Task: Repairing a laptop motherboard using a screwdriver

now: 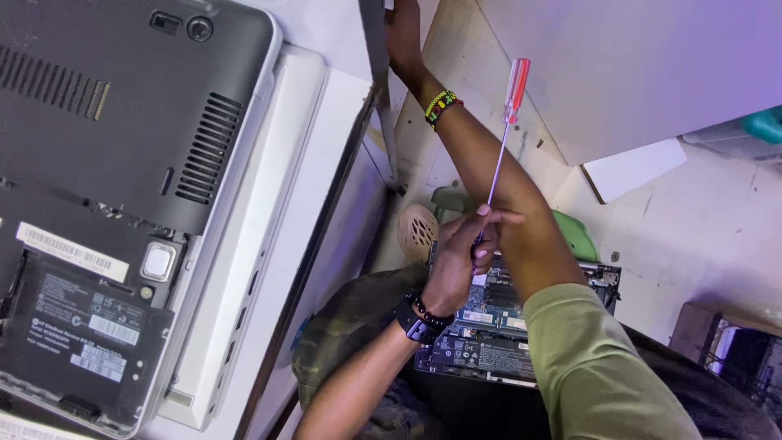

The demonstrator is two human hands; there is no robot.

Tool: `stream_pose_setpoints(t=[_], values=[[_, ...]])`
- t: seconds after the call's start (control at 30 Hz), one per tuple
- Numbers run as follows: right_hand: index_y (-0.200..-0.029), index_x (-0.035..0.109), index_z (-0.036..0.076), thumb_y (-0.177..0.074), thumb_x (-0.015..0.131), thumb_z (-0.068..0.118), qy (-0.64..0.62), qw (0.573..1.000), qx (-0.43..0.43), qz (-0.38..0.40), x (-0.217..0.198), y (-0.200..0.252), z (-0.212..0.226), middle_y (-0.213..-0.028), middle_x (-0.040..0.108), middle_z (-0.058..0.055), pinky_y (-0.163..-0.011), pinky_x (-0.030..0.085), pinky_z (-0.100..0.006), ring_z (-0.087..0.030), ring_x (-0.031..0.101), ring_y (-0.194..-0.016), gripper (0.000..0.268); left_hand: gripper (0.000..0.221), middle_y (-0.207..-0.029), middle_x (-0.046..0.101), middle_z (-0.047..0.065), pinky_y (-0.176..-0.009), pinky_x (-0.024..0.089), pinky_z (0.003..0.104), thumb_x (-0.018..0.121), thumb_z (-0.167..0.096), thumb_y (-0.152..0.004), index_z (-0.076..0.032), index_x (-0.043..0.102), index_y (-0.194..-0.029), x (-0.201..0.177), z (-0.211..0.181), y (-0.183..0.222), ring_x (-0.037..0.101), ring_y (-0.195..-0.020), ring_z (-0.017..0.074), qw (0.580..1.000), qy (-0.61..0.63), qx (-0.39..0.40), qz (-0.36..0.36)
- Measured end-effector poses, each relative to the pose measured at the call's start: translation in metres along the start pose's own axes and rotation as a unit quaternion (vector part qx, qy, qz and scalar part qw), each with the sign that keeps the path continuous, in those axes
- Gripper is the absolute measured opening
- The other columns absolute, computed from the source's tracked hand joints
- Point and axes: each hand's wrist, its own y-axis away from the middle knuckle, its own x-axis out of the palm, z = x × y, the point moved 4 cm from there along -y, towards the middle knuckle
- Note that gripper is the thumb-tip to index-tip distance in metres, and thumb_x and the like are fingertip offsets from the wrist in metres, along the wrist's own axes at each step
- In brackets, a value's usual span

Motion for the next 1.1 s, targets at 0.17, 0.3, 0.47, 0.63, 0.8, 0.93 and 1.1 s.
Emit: stream_pose_setpoints(t=[0.17, 0.3, 0.47, 0.63, 0.8, 0.93, 1.1], values=[[-0.128, 0.06, 0.005, -0.091, 0.07, -0.007, -0.003, 1.0, 0.013, 0.022, -0.014, 0.032, -0.051, -0.116, 0.072, -0.012, -0.074, 0.065, -0.032, -0.025, 0.074, -0.099, 0.04, 0.042, -0.066, 0.033, -0.008, -0.048, 0.018, 0.02, 0.048, -0.036, -0.108, -0.003, 0.073, -0.115, 0.004, -0.01, 0.007, 0.023, -0.053, 0.0026, 1.0, -0.003, -0.001, 0.025], [-0.134, 0.057, 0.009, -0.086, 0.074, -0.016, -0.039, 0.996, -0.009, 0.08, -0.011, 0.036, -0.036, -0.115, 0.069, -0.013, -0.077, 0.064, -0.033, -0.024, 0.07, -0.096, 0.057, 0.041, -0.065, 0.033, -0.008, -0.047, 0.017, 0.021, 0.048, -0.036, -0.109, -0.004, 0.073, -0.113, 0.003, -0.007, 0.005, 0.023, -0.053, 0.0028, 1.0, -0.002, -0.003, 0.031], [-0.139, 0.054, 0.009, -0.09, 0.078, -0.009, 0.028, 0.999, 0.001, 0.033, -0.008, 0.037, -0.038, -0.127, 0.068, -0.012, -0.068, 0.065, -0.027, -0.021, 0.075, -0.092, 0.057, 0.043, -0.063, 0.032, -0.009, -0.046, 0.016, 0.021, 0.049, -0.038, -0.107, -0.003, 0.073, -0.114, 0.004, -0.006, 0.002, 0.022, -0.05, 0.0026, 0.999, -0.013, -0.012, 0.027], [-0.135, 0.054, 0.007, -0.089, 0.076, -0.013, 0.005, 0.999, 0.008, 0.039, -0.007, 0.041, -0.056, -0.128, 0.065, -0.012, -0.071, 0.064, -0.031, -0.024, 0.072, -0.093, 0.055, 0.039, -0.066, 0.033, -0.009, -0.049, 0.02, 0.021, 0.047, -0.033, -0.111, -0.005, 0.074, -0.113, 0.003, -0.01, 0.004, 0.023, -0.054, 0.0031, 1.0, -0.018, 0.009, 0.022], [-0.129, 0.063, 0.004, -0.093, 0.058, -0.003, 0.027, 0.999, -0.038, 0.009, -0.034, 0.04, -0.054, -0.093, 0.081, -0.017, -0.067, 0.063, -0.032, -0.024, 0.077, -0.077, 0.038, 0.038, -0.063, 0.032, -0.009, -0.046, 0.019, 0.022, 0.05, -0.035, -0.108, -0.006, 0.074, -0.112, 0.0, -0.009, 0.002, 0.024, -0.051, 0.0037, 1.0, -0.011, 0.01, 0.012], [-0.098, 0.071, -0.009, -0.088, 0.063, 0.002, 0.141, 0.99, 0.008, 0.005, -0.09, 0.041, -0.001, -0.084, 0.08, -0.015, -0.061, 0.062, -0.032, -0.022, 0.074, -0.064, 0.016, 0.043, -0.063, 0.032, -0.012, -0.046, 0.02, 0.021, 0.052, -0.045, -0.105, -0.011, 0.075, -0.113, -0.004, -0.003, -0.004, 0.025, -0.05, 0.0027, 0.997, -0.05, 0.042, 0.038], [-0.135, 0.059, 0.001, -0.094, 0.043, -0.012, -0.129, 0.943, 0.304, 0.042, -0.202, 0.106, 0.058, -0.117, 0.071, -0.012, -0.082, 0.064, -0.03, -0.018, 0.071, -0.094, 0.045, 0.043, -0.071, 0.038, -0.008, -0.061, 0.025, 0.023, 0.047, -0.034, -0.103, -0.007, 0.079, -0.112, -0.004, -0.013, 0.005, 0.032, -0.066, 0.0054, 0.974, -0.178, 0.124, -0.056]])
